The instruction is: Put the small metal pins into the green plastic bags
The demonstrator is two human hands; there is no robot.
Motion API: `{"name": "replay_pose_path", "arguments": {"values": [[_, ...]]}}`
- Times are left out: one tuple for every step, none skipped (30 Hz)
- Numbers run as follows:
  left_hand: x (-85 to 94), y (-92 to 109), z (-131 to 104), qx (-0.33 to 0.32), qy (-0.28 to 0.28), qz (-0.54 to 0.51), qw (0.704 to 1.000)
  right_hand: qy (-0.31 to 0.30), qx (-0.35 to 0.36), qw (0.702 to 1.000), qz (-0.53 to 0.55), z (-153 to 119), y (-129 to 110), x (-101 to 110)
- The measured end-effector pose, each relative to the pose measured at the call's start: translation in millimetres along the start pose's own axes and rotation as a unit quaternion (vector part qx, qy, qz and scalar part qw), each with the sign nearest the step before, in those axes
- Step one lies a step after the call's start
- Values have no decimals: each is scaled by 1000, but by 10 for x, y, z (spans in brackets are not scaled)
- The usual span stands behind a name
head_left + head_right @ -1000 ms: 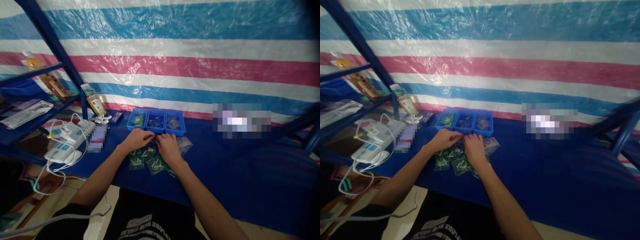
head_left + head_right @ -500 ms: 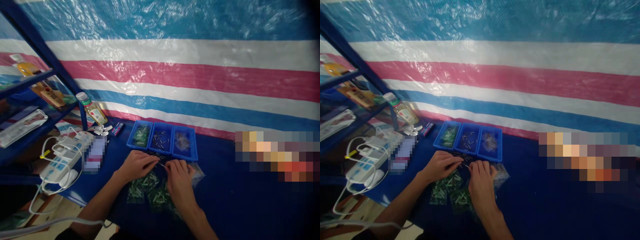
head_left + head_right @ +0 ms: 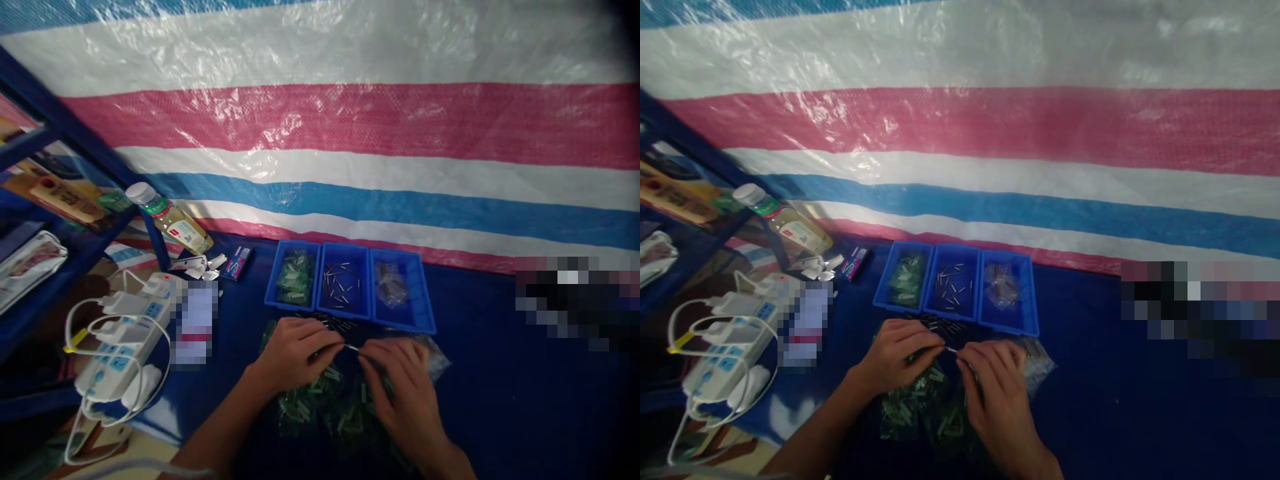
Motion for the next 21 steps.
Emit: {"name": "replay_pose_path", "arguments": {"values": [[-8,-17,0,5,4,-7,1000,6,9,1000,3,-5,-11,-3],[-20,-30,-2,7,3,-14,1000,14,18,1000,5,-12,-22,-7],[-33,-37,-6,6,0,-20,1000,24,26,999,6,-19,-30,-12],[-45,-38,-9,5,-5,-25,1000,35,34,999,5,-26,-36,-17],[-53,-33,-11,4,-9,-28,1000,45,41,998,3,-32,-40,-20],[-57,-25,-11,3,-11,-31,999,53,48,997,1,-38,-41,-23],[-56,-14,-10,3,-11,-32,999,55,55,997,-2,-43,-39,-28],[-52,-1,-8,3,-9,-32,999,49,61,997,-6,-48,-35,-36],[-49,12,-6,3,-8,-31,999,40,66,997,-9,-52,-29,-45],[-45,24,-3,2,-6,-29,1000,30,68,997,-12,-56,-21,-52],[-42,36,-1,0,-4,-26,1000,23,67,997,-13,-57,-11,-57],[-39,48,2,-4,-1,-23,1000,21,66,998,-12,-57,-2,-57],[-37,59,6,-10,3,-21,1000,23,62,998,-8,-54,6,-55],[-36,71,11,-17,7,-20,1000,28,56,998,-2,-48,15,-50],[-34,83,19,-24,13,-21,999,36,48,998,3,-41,25,-43],[-31,92,31,-29,22,-21,999,38,43,998,8,-33,31,-41],[-29,100,44,-32,29,-20,999,39,40,998,15,-23,35,-39],[-31,106,58,-34,32,-17,999,42,36,998,22,-13,39,-34],[-36,112,71,-36,31,-14,999,46,31,998,29,-3,44,-26],[-41,119,81,-37,25,-10,999,51,26,998,36,7,48,-17],[-47,126,88,-40,17,-5,999,55,20,997,42,17,52,-6]]}}
Point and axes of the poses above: each hand's wrist, its own z-axis towards the middle knuckle, its own x-axis out of the back of the hand, y = z × x, the point moved 5 cm from there along z, towards the middle knuckle, and after that the axes turned 10 degrees about y, right-handed, at the moved point
